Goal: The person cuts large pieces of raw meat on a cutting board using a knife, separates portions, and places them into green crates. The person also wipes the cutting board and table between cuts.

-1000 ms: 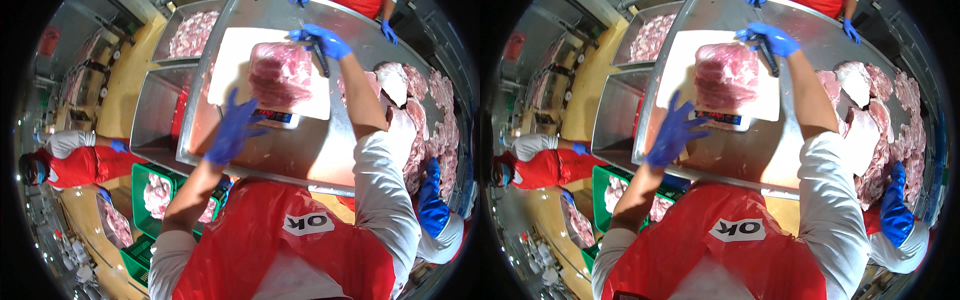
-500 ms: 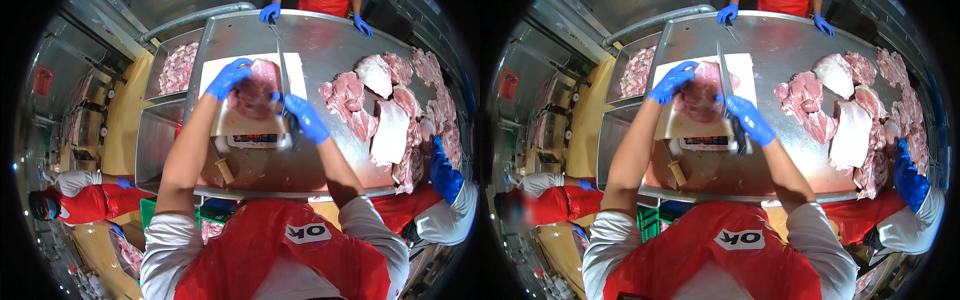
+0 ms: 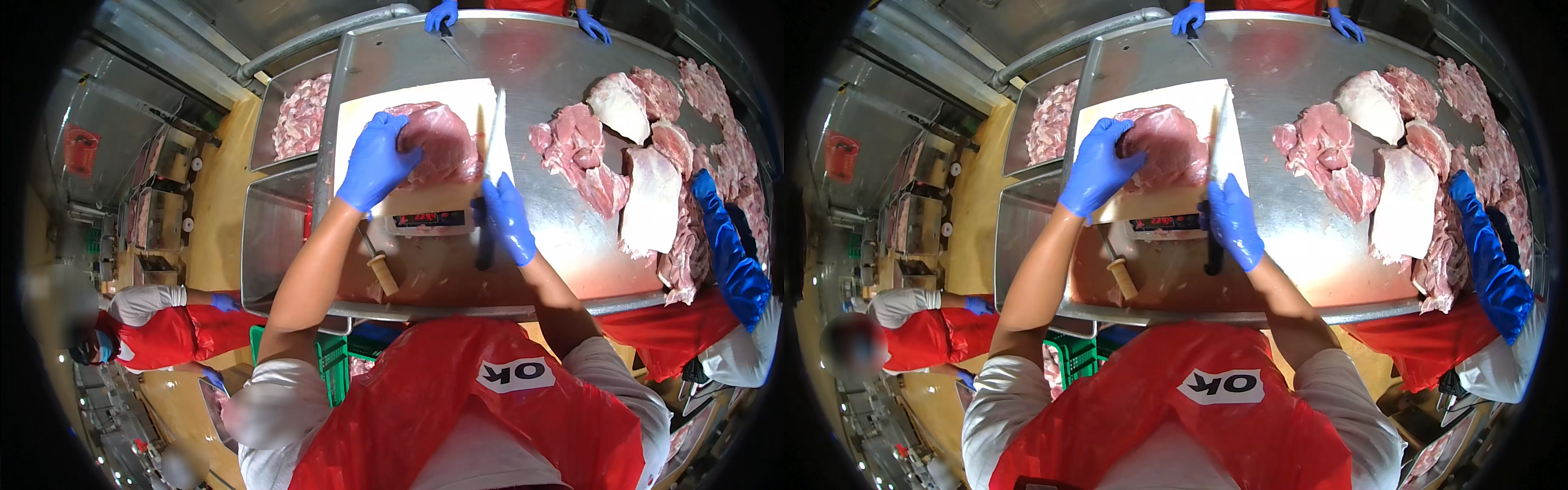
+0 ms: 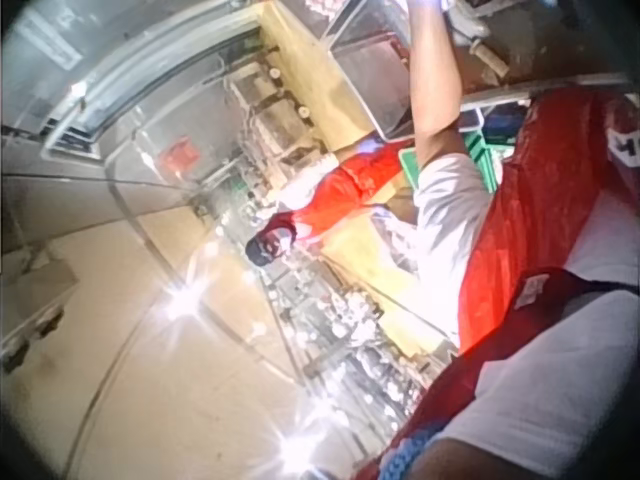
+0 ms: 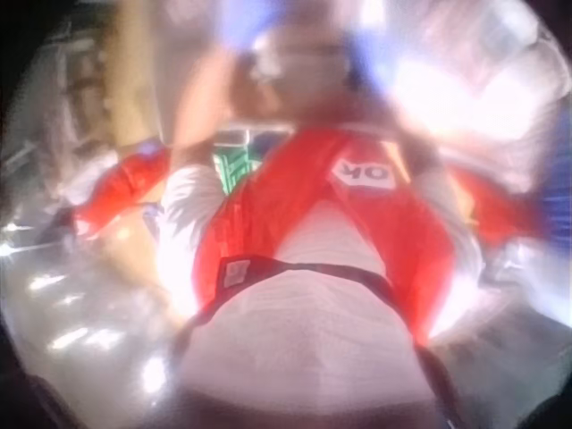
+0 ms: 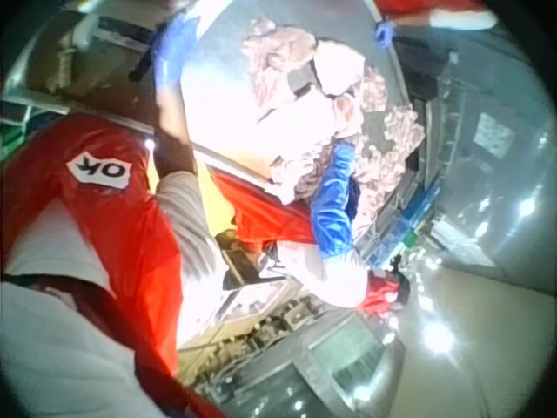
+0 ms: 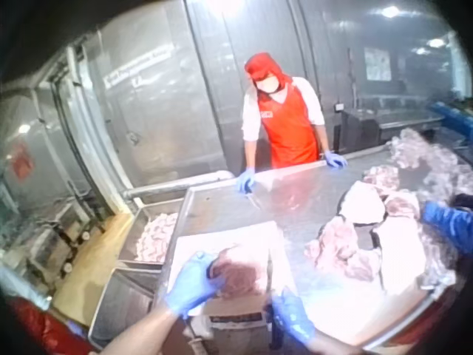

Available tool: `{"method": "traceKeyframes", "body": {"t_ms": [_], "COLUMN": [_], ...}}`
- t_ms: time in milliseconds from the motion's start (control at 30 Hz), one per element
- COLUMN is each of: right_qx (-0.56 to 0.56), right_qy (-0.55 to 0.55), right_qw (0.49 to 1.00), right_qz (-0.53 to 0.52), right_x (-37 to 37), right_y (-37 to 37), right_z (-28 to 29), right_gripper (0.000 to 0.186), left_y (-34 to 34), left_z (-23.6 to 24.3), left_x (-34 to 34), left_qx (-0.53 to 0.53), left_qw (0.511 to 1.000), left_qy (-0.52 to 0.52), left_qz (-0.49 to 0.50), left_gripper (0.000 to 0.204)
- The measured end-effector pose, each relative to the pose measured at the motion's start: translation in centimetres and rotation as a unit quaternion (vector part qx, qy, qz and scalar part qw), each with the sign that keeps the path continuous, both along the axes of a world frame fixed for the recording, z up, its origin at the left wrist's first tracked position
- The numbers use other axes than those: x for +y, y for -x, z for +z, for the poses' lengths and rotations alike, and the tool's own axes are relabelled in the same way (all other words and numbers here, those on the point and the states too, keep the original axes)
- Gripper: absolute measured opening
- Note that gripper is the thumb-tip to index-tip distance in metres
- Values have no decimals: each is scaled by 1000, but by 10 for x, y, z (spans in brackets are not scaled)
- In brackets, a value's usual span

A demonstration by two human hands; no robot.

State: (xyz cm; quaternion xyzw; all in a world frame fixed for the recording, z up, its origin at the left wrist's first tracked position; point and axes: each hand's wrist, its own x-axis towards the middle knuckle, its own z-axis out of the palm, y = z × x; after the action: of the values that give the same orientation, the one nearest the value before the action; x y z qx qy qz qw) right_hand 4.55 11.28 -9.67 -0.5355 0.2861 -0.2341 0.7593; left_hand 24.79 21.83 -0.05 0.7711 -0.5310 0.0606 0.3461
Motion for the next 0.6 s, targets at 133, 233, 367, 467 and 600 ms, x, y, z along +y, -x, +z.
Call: {"method": "traceKeyframes", "body": {"t_ms": [133,233,367,467,600], "right_qx": [-74,-16,-17,59,110], "right_qy": [-75,144,66,149,163], "right_qw": [991,978,977,953,951], "right_qz": [80,152,201,259,239], "right_x": [2,-18,-39,-33,33], "right_y": [-41,-69,-99,-96,-50], "right_z": [28,46,55,64,47], "right_gripper": [23,26,29,33,30], "left_y": [-20,-32,-37,-44,-57], "left_z": [-4,-1,6,3,-2], "left_x": [-7,-13,-13,-14,-8], "left_qx": [-66,-51,-11,-14,-7], "left_qw": [997,996,999,999,998], "left_qy": [-50,-71,-30,4,38], "left_qz": [-2,-13,-22,-43,-48], "left_gripper": [26,29,29,28,28]}}
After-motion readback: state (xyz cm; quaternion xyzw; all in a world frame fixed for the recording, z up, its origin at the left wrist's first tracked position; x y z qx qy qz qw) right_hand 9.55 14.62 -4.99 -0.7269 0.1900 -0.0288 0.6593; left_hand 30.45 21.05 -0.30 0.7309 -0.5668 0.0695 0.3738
